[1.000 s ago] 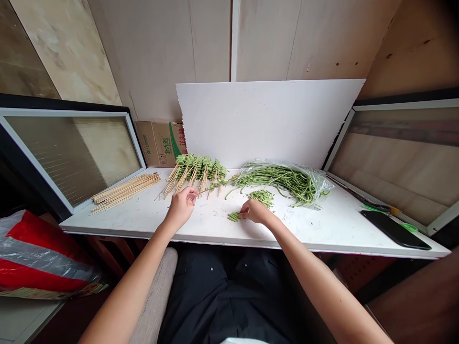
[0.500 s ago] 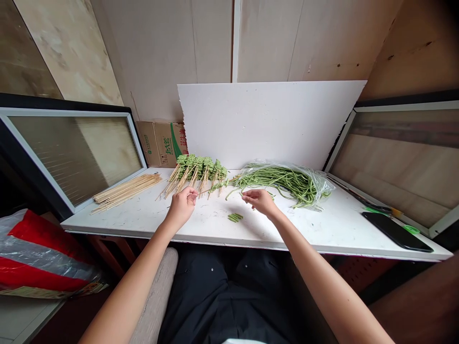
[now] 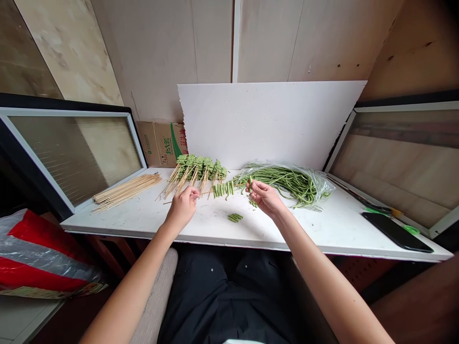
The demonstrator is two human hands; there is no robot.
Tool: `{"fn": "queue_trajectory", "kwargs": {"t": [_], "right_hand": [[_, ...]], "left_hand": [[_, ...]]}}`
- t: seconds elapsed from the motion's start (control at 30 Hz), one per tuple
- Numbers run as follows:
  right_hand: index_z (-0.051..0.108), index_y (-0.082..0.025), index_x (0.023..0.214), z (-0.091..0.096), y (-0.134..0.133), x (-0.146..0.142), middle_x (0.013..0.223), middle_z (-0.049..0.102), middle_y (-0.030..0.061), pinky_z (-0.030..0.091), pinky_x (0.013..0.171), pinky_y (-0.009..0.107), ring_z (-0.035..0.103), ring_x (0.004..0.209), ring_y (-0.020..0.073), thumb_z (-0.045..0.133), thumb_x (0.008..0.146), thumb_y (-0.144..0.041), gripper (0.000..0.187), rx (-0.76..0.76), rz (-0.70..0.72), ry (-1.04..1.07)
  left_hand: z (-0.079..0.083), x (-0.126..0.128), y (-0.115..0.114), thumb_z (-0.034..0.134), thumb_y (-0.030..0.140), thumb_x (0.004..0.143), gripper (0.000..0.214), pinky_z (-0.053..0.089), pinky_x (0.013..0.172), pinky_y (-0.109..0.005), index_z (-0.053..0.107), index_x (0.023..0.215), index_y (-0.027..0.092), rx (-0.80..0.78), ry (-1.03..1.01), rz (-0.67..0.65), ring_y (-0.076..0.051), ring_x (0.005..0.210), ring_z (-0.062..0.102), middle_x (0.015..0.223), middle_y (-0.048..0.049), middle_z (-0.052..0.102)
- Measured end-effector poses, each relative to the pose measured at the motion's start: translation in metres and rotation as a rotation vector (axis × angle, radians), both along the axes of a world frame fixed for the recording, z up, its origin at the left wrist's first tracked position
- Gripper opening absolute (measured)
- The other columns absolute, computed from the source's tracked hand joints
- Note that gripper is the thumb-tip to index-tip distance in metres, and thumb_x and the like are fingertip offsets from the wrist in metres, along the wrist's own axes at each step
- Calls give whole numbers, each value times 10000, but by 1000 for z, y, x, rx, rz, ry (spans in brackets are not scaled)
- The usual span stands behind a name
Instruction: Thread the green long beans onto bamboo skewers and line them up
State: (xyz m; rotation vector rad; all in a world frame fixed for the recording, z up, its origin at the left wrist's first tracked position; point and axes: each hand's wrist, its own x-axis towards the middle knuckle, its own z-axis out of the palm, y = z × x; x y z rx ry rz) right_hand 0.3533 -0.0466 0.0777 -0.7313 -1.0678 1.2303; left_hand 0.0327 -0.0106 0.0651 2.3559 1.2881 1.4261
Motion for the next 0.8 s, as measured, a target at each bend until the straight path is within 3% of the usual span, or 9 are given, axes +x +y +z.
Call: {"fn": "queue_trajectory", "kwargs": {"t": [0.43, 0.8], "right_hand": [[731, -224, 769, 2, -4, -5, 897, 667, 30, 501, 610, 214, 567, 754, 122, 1003, 680, -497, 396, 17, 16, -44], [712, -226, 787, 1, -4, -7, 927, 673, 29, 478, 620, 217, 581, 791, 127, 981, 711, -501, 393, 4, 33, -43]], "left_hand": [[2, 0, -2, 526, 33, 857, 229, 542, 755, -310, 614, 902, 240, -1, 50, 30, -235, 792, 731, 799, -31, 736], [0, -1, -3, 496, 67, 890, 202, 511, 745, -313, 614, 925, 227, 7, 78, 27, -234, 776, 713, 799, -38, 723]]}}
